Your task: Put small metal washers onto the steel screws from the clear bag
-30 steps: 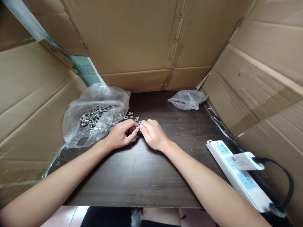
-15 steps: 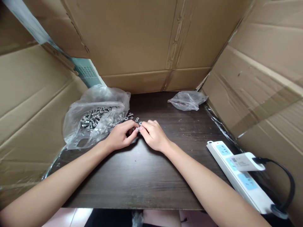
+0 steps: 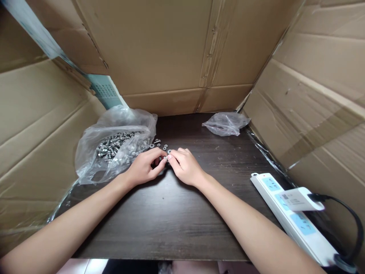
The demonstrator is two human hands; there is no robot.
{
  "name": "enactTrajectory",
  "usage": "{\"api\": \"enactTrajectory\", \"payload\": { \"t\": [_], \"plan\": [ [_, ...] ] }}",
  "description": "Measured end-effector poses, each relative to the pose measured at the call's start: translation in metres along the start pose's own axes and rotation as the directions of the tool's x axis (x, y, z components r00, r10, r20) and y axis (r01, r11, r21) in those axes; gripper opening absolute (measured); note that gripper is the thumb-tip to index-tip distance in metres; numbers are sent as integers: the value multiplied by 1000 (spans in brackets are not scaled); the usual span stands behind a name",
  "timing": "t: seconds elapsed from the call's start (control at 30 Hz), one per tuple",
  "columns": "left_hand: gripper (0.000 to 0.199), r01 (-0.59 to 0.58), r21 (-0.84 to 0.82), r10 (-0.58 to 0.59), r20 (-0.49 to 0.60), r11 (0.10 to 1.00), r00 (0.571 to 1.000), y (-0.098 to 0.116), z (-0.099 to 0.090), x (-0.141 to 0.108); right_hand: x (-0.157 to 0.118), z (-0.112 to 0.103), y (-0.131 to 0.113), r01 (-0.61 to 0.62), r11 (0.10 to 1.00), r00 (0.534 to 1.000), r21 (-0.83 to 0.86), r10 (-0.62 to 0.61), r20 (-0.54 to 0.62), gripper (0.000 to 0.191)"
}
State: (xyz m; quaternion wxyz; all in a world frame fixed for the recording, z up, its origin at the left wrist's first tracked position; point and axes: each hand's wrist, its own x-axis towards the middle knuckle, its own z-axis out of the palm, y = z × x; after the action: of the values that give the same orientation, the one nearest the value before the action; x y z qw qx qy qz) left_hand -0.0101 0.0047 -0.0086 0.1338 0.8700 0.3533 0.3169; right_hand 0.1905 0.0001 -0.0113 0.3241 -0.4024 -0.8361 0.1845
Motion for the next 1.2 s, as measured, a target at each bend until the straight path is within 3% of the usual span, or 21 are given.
{"api": "enactTrajectory", "payload": {
  "t": [0.33,0.7,1.07,1.2],
  "plan": [
    [16,13,-29,-13,-2,1000,1000,0,1,1,-1,0,-3,-29,999,1000,-19,29,3,29],
    [13,25,-34,-25,-6,999,1000,0,0,0,-2,-2,-6,33,999,998,-36,-34,-44,12],
    [13,18,-33,-18,7,999,1000,-1,1,0,-1,1,-4,2,1000,1000,-11,-2,-21,27],
    [13,23,-44,-22,11,999,1000,-1,1,0,-2,0,-5,-31,1000,999,5,31,-27,25]
  ]
}}
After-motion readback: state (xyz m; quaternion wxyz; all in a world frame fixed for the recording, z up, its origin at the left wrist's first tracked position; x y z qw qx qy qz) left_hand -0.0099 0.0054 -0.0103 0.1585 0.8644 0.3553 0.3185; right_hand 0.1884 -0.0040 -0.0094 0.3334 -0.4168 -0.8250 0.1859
